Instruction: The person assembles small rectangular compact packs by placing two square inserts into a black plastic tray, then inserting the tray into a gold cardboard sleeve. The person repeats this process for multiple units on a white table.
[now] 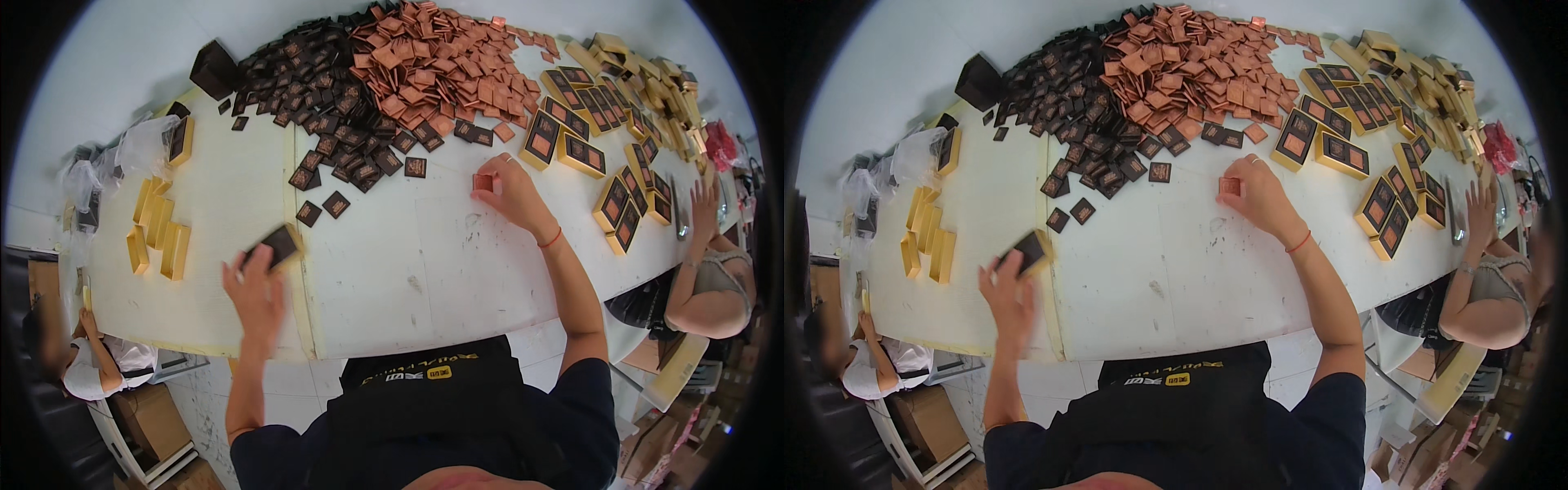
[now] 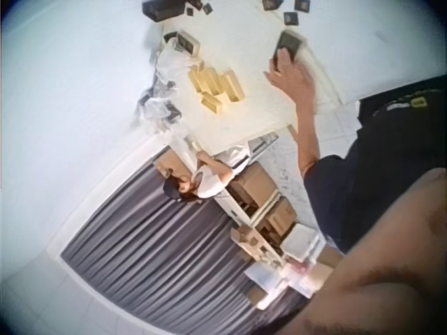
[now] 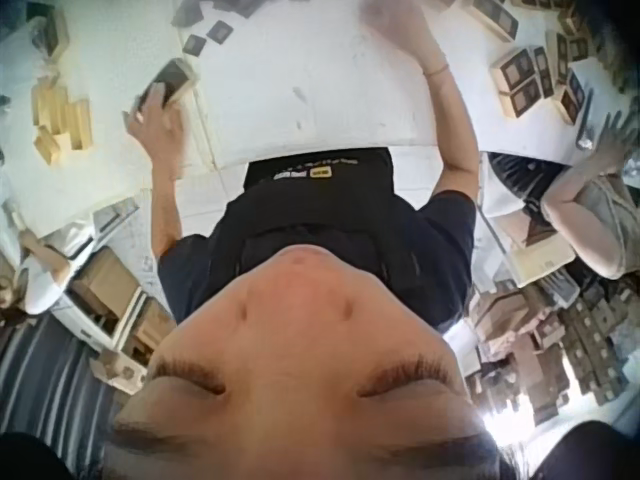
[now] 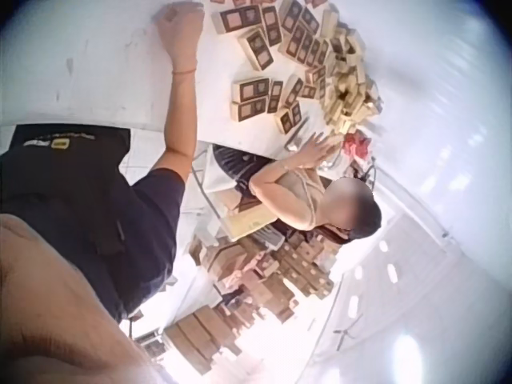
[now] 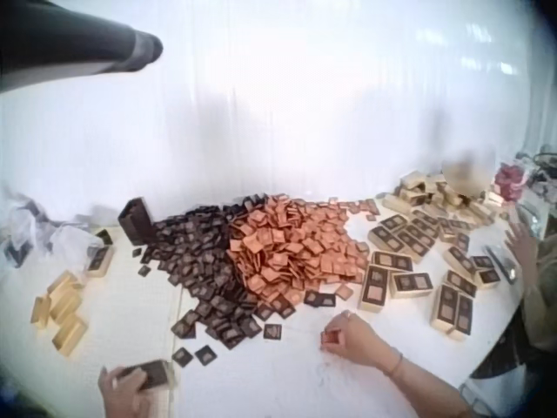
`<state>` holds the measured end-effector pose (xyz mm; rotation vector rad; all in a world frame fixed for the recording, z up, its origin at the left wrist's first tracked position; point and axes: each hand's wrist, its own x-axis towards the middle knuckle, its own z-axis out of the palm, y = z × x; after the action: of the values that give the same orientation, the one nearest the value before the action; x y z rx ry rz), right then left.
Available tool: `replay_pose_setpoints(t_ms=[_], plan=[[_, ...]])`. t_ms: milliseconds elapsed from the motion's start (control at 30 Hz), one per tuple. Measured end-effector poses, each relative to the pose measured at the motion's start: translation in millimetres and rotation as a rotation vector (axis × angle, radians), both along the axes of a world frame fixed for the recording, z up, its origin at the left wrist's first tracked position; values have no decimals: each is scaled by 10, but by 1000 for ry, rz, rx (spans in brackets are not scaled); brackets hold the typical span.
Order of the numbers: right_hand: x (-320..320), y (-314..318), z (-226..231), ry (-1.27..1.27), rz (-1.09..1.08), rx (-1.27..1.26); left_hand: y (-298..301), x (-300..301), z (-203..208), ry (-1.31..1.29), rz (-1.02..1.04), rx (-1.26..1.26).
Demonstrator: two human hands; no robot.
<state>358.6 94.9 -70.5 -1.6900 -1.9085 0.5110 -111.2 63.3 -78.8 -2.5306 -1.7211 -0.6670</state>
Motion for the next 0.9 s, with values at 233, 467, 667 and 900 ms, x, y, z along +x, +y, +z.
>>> replay_pose_setpoints(t_ms=[233,467,667,900], plan=[[21,-65,-187,337,-69,-97,-545,833,-23,-196,-304,-38],[-609,-394,173,754,113,-173,-499,841,-25,-414,-195,-372],[-1377,-515,238,308,523,-2,-500,1152,-112,-507,-344,-421],[-1444,-586,227,127,568,27,-472,1161,-125,-536,-397,-342]])
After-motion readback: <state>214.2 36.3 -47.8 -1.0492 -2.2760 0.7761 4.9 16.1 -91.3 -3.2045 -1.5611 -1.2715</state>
